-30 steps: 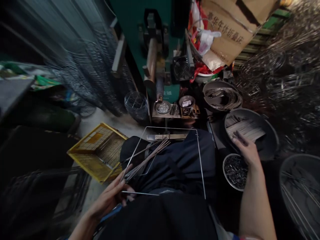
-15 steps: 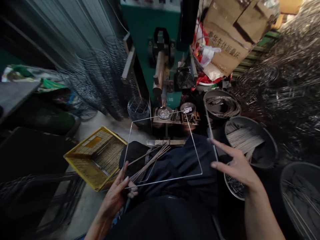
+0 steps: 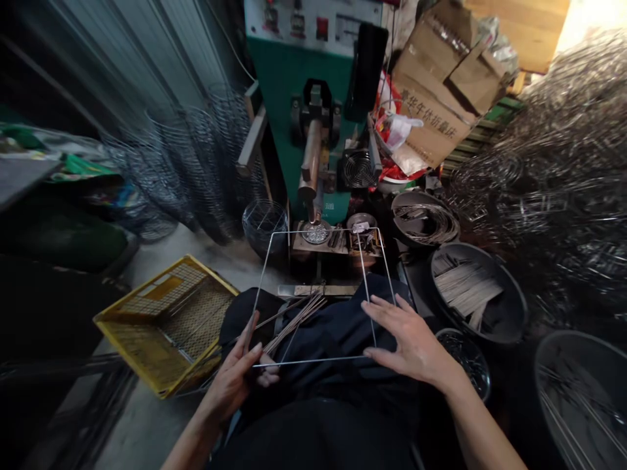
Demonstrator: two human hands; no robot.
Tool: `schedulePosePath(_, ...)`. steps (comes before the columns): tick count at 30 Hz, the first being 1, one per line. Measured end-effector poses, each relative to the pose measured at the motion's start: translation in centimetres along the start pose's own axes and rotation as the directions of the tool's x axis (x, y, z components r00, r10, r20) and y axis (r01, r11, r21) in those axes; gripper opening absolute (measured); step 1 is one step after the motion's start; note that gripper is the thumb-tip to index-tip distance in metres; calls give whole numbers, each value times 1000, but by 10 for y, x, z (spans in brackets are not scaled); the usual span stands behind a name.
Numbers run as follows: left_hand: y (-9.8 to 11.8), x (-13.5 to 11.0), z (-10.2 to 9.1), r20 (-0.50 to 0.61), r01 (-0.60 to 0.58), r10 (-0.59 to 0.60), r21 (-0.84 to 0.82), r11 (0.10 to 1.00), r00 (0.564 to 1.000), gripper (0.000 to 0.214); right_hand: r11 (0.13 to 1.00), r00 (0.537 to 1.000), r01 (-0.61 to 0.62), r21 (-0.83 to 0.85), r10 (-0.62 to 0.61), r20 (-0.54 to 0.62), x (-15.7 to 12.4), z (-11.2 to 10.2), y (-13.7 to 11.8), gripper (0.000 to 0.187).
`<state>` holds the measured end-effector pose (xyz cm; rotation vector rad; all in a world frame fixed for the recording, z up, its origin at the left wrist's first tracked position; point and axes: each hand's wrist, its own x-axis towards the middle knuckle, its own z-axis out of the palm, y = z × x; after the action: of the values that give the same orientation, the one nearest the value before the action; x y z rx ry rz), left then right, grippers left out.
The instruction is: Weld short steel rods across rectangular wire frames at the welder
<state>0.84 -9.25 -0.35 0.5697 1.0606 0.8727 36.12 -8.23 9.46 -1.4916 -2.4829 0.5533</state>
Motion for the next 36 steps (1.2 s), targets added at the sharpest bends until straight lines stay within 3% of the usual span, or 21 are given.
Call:
schedulePosePath(5, 1, -1, -3, 5, -9, 9, 4, 1000, 1000, 95, 999, 1000, -9, 33, 8, 15, 7, 16, 1, 72)
schedulePosePath(28, -2, -7, -4, -17, -12, 12, 0, 1000, 1000, 95, 995, 997, -74, 61, 72, 38, 10, 44, 11, 68)
schedulePosePath(32, -8, -3, 4, 31, -10, 11, -21, 1000, 999, 98, 992, 993, -103, 74, 98, 71, 31, 54, -4, 69)
schedulePosePath(36, -20, 5, 18, 108, 13, -5, -72, 997, 994, 98, 982, 986, 19, 188, -49, 160, 60, 69, -37, 76)
